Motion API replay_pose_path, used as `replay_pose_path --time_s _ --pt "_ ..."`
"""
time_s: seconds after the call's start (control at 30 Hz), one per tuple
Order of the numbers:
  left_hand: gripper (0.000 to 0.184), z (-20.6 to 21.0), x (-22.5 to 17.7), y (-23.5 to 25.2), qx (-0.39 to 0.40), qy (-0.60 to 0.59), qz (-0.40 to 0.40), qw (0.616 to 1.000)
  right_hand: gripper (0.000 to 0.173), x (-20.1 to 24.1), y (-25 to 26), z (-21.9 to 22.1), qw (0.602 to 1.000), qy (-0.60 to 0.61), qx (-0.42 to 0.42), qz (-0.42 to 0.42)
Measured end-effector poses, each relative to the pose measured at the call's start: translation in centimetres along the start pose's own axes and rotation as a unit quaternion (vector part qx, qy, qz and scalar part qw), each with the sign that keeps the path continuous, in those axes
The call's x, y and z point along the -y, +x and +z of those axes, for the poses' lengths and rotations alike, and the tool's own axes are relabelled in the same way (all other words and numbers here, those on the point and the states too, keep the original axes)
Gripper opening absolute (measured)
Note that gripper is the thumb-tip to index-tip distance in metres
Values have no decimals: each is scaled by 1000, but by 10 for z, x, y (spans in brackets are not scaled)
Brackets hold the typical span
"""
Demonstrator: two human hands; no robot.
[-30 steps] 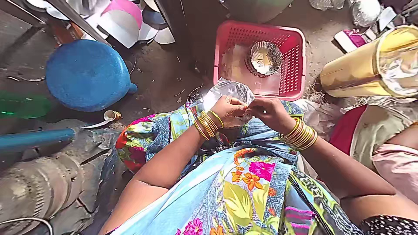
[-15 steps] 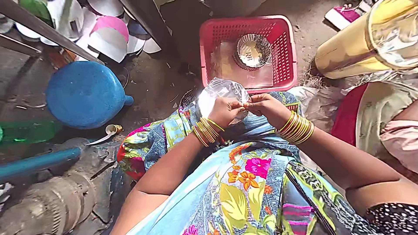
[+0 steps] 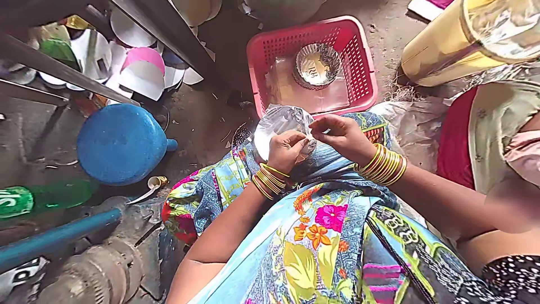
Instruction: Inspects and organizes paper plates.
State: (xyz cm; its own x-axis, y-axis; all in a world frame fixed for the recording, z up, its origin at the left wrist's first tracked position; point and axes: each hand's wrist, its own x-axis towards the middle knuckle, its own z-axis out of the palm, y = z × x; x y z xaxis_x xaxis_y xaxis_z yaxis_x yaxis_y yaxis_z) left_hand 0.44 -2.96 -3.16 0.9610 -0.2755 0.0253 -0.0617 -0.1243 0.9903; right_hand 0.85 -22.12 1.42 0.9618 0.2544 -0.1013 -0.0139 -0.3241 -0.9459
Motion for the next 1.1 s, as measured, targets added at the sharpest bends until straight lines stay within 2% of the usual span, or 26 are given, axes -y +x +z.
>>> replay_pose_path --time_s 0.07,0.13,0.33,0.4,0.47,0.63,0.73,0.83,0.97,1.03,1.1 --pt "7 -1 -1 0 9 -11 -14 1000 23 -1 -4 3 994 -89 -6 -67" --pt "6 -1 -3 1 15 -17 -20 1000 23 -2 -6 7 983 -153 -16 -98" --pt "4 -2 -13 1 7 -32 -116 993 15 -6 -2 14 966 -214 -33 -142" --pt "3 -1 -16 3 0 -20 -145 989 6 -8 -6 21 946 -262 -70 -177" --pt "4 -1 -15 5 5 -4 -151 989 10 -14 -9 27 924 -299 -106 -211" --pt "6 -1 -13 4 20 58 -81 995 16 -17 -13 34 907 -338 -119 -220" --pt "6 2 -16 0 2 140 -41 989 14 -17 -12 33 896 -372 -104 -217" --pt "8 13 -17 -8 -47 263 59 962 13 -16 -9 33 894 -386 -80 -214" --pt "16 24 -6 -14 -107 355 179 912 11 -7 -3 22 934 -326 -18 -145" --pt "12 26 -6 -12 -119 354 183 909 11 -4 -3 19 941 -313 -8 -128" --pt "5 25 -8 -10 -123 299 149 934 12 -5 -6 23 931 -334 -35 -140"
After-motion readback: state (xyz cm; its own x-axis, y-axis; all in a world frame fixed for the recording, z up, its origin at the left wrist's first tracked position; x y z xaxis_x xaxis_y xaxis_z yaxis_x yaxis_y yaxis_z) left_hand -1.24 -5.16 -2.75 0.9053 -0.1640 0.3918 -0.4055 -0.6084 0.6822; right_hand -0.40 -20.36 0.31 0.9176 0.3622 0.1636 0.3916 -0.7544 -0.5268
